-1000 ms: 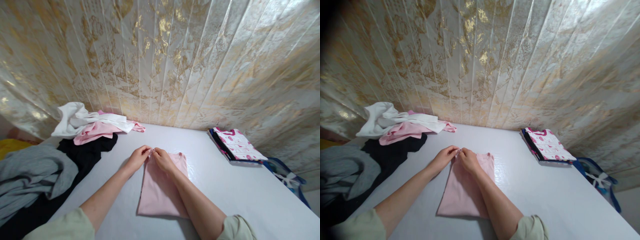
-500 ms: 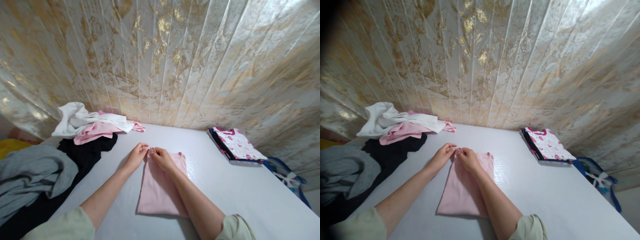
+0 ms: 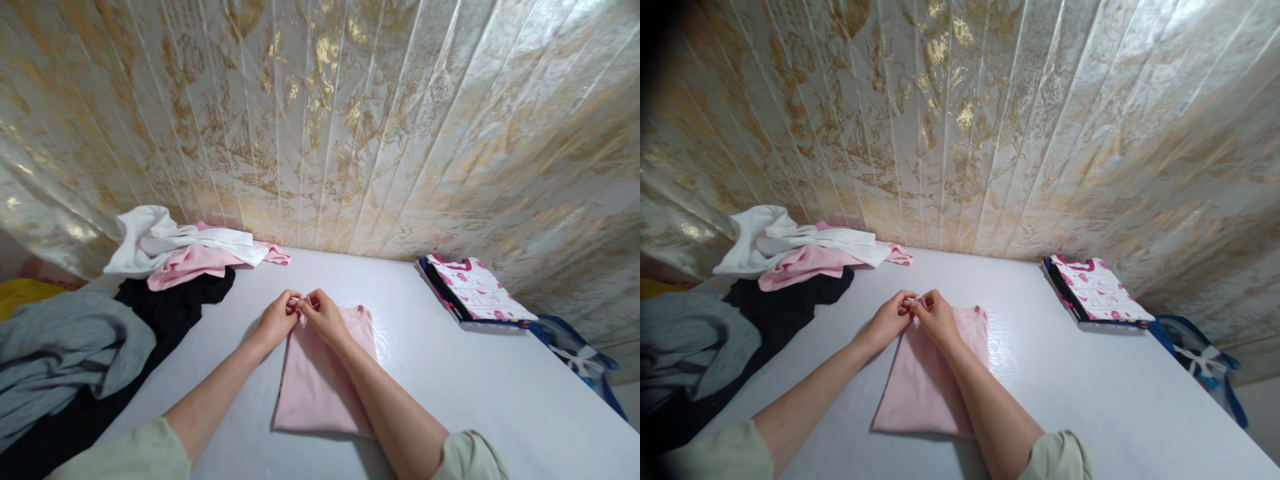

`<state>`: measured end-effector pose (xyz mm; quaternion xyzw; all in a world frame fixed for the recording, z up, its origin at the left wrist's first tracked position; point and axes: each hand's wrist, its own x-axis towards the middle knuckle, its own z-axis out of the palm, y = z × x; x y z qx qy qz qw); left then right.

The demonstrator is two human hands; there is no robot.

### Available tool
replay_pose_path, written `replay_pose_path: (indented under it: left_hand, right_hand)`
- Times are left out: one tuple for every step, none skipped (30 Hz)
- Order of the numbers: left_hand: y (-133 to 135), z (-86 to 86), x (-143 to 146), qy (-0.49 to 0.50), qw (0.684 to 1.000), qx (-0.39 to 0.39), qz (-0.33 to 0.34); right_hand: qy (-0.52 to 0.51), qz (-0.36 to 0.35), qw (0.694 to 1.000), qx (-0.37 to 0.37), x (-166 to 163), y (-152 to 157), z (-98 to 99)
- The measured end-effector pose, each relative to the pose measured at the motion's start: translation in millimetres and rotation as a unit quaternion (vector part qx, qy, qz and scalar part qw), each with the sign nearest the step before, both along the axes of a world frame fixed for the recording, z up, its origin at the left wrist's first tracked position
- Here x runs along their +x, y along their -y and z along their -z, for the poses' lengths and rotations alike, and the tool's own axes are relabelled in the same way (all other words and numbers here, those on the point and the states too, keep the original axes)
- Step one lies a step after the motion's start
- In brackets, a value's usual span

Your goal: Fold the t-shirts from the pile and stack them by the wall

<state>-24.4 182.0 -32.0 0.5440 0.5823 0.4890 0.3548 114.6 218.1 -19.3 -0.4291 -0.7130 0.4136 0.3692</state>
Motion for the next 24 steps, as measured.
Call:
replay_pose_path:
  left_hand:
    - [0.7, 0.2, -0.2, -0.010, 1.000, 0.006, 0.003]
    - [1.4, 0.1, -0.6, -0.020, 1.000, 0.012, 0.005]
    - [1.8, -0.2, -1.0, -0.029, 0.999, 0.017, 0.007]
    - [2.1, -0.7, -1.4, -0.033, 0.999, 0.020, 0.007]
    - [2.3, -1.5, -1.7, -0.034, 0.999, 0.021, 0.007]
    - [2.3, -2.3, -1.8, -0.034, 0.999, 0.020, 0.005]
    - [2.1, -3.1, -1.6, -0.033, 0.999, 0.017, 0.004]
    - [2.0, -3.5, -1.2, -0.034, 0.999, 0.013, 0.001]
    - [1.8, -3.6, -0.6, -0.038, 0.999, 0.011, -0.006]
    - [1.8, -3.3, 0.3, -0.047, 0.999, 0.011, -0.016]
    - [2.0, -2.7, 1.3, -0.059, 0.998, 0.014, -0.027]
    - [2.4, -1.9, 2.3, -0.073, 0.996, 0.021, -0.038]
    - [2.9, -1.1, 3.3, -0.089, 0.994, 0.030, -0.048]
    - [3.5, -0.3, 4.2, -0.105, 0.992, 0.041, -0.056]
    - [4.3, 0.2, 5.0, -0.122, 0.990, 0.049, -0.061]
    - [5.1, 0.4, 5.7, -0.137, 0.987, 0.054, -0.065]
    - [5.9, 0.3, 6.2, -0.151, 0.985, 0.056, -0.068]
    - [6.9, -0.3, 6.7, -0.165, 0.982, 0.054, -0.072]
    - [8.1, -1.3, 7.1, -0.181, 0.979, 0.052, -0.079]
    - [9.5, -2.6, 7.7, -0.200, 0.974, 0.054, -0.089]
    - [11.2, -4.1, 8.3, -0.224, 0.968, 0.060, -0.098]
    - [13.1, -5.8, 9.2, -0.252, 0.960, 0.071, -0.103]
    - [15.3, -7.3, 10.3, -0.285, 0.950, 0.084, -0.102]
    - [17.4, -8.4, 11.5, -0.320, 0.938, 0.095, -0.095]
  right_hand:
    - [0.008, 0.004, 1.000, 0.006, -0.5, -0.3, 0.2]
    - [0.016, 0.006, 1.000, 0.013, -1.0, -1.0, 0.9]
    - [0.022, 0.008, 1.000, 0.020, -1.3, -2.1, 1.7]
    - [0.026, 0.008, 0.999, 0.026, -1.5, -3.3, 2.7]
    - [0.029, 0.008, 0.999, 0.031, -1.5, -4.4, 3.7]
    - [0.032, 0.008, 0.999, 0.033, -1.4, -5.3, 4.5]
    - [0.038, 0.008, 0.999, 0.035, -1.2, -5.8, 5.1]
    - [0.046, 0.008, 0.998, 0.037, -0.9, -5.7, 5.5]
    - [0.057, 0.010, 0.997, 0.041, -0.7, -5.1, 5.6]
    - [0.068, 0.015, 0.996, 0.050, -0.7, -3.9, 5.7]
    - [0.077, 0.021, 0.995, 0.061, -0.7, -2.3, 5.7]
    - [0.086, 0.031, 0.993, 0.075, -1.0, -0.5, 5.6]
    - [0.095, 0.044, 0.990, 0.091, -1.5, 1.3, 5.5]
    - [0.108, 0.059, 0.987, 0.105, -2.2, 2.9, 5.4]
    - [0.125, 0.075, 0.982, 0.118, -3.1, 4.2, 5.2]
    - [0.148, 0.090, 0.977, 0.127, -4.1, 5.2, 4.9]
    - [0.173, 0.102, 0.971, 0.134, -5.0, 5.9, 4.4]
    - [0.198, 0.110, 0.964, 0.138, -5.8, 6.4, 3.6]
    - [0.219, 0.115, 0.959, 0.141, -6.4, 6.8, 2.6]
    - [0.237, 0.117, 0.954, 0.142, -6.7, 7.1, 1.5]
    - [0.249, 0.116, 0.951, 0.145, -6.7, 7.3, 0.3]
    - [0.258, 0.114, 0.948, 0.148, -6.5, 7.5, -0.8]
    - [0.263, 0.111, 0.946, 0.152, -6.0, 7.6, -1.7]
    - [0.265, 0.108, 0.945, 0.156, -5.5, 7.6, -2.3]
